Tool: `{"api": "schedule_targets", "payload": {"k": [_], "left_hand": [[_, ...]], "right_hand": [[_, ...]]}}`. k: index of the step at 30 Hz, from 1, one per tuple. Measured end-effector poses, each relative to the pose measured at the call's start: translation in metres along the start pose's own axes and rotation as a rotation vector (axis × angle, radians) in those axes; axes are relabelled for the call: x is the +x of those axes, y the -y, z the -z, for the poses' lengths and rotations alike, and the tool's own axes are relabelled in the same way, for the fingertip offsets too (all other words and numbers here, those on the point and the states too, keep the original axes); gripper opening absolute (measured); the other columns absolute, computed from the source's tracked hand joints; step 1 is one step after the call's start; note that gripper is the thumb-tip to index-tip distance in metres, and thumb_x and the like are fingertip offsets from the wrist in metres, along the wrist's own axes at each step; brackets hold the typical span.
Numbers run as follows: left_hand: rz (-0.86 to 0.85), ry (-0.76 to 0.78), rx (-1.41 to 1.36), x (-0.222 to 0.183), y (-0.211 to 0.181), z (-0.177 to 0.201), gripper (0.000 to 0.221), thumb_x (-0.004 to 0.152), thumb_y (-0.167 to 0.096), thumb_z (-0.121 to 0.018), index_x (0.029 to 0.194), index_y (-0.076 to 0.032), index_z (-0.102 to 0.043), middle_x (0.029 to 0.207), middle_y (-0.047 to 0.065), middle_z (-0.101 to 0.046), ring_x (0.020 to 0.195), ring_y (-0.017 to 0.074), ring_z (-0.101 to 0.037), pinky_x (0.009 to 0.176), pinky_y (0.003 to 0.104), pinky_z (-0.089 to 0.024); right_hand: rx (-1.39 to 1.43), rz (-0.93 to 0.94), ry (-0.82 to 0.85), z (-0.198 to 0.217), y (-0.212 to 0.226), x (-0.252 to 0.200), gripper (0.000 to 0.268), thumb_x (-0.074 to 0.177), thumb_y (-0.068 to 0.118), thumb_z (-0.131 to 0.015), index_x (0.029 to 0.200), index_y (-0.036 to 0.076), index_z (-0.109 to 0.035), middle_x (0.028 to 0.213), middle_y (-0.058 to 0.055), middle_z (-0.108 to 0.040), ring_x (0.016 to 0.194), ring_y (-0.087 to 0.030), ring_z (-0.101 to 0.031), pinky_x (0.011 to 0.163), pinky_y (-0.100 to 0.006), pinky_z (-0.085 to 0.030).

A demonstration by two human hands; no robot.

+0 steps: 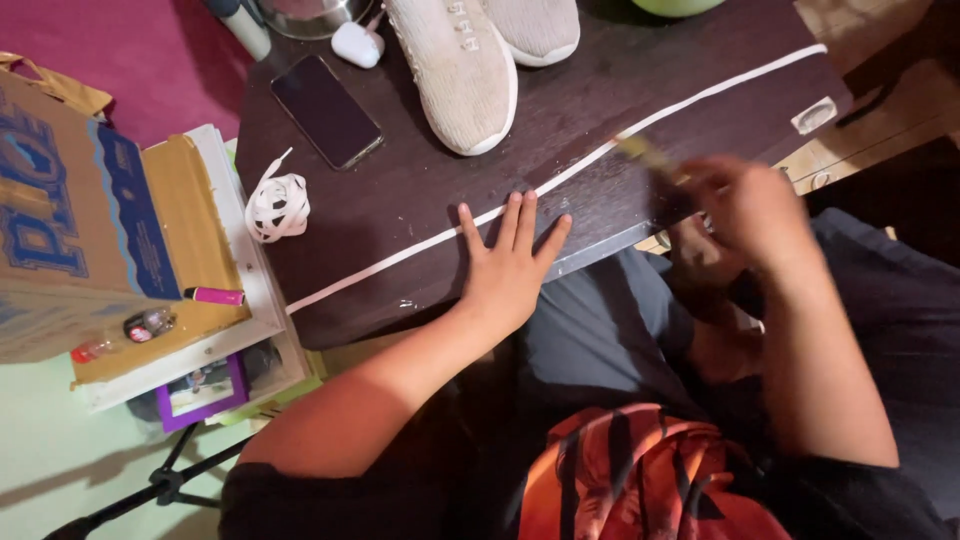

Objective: Cleaning shoelaces and insoles by scrubbing them with a toothbrush and cleaning solution.

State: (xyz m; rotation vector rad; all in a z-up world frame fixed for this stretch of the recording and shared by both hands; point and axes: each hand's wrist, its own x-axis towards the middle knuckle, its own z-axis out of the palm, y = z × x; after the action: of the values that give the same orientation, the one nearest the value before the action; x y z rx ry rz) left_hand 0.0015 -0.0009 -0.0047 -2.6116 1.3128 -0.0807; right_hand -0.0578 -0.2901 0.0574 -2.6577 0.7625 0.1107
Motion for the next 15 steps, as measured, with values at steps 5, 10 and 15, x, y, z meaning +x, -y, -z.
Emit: {"api": "schedule_targets", "payload": {"k": [5, 10, 15], "left_hand": [[0.011, 0.008, -0.011, 0.000, -0.002, 0.000, 0.085, 0.090, -0.025, -0.054, 0.164, -0.029, -0.010, 0.168, 0.025, -0.015, 0.156, 0.0385, -0.013, 0.105, 0.089, -0.016], [0.007, -0.001, -0.004, 0.002, -0.001, 0.000, 0.086, 0.090, -0.025, -0.054, 0.164, -0.029, -0.011, 0.168, 0.024, -0.016, 0.156, 0.0383, -0.013, 0.105, 0.089, -0.015], [0.004, 0.047, -0.017, 0.003, -0.001, 0.003, 0.086, 0.091, -0.025, -0.054, 0.164, -0.029, -0.009, 0.168, 0.024, -0.013, 0.156, 0.0384, -0.010, 0.105, 0.089, -0.015]], "right_hand": [[-0.239, 0.069, -0.319, 0.015, -0.075, 0.047, 0.038, 0.100, 0.022, -0.059, 0.130, 0.030, -0.081, 0.093, -0.024, -0.077, 0.082, -0.049, -0.071, 0.066, -0.058, -0.055], [-0.165, 0.361, -0.235, -0.002, 0.015, -0.026, 0.035, 0.104, 0.014, -0.051, 0.127, 0.025, -0.076, 0.114, -0.005, -0.078, 0.093, -0.033, -0.072, 0.062, -0.047, -0.049], [-0.210, 0.027, -0.003, -0.003, -0.012, 0.002, 0.043, 0.100, 0.024, -0.047, 0.131, 0.040, -0.072, 0.117, -0.006, -0.076, 0.097, -0.041, -0.073, 0.070, -0.052, -0.054]]}}
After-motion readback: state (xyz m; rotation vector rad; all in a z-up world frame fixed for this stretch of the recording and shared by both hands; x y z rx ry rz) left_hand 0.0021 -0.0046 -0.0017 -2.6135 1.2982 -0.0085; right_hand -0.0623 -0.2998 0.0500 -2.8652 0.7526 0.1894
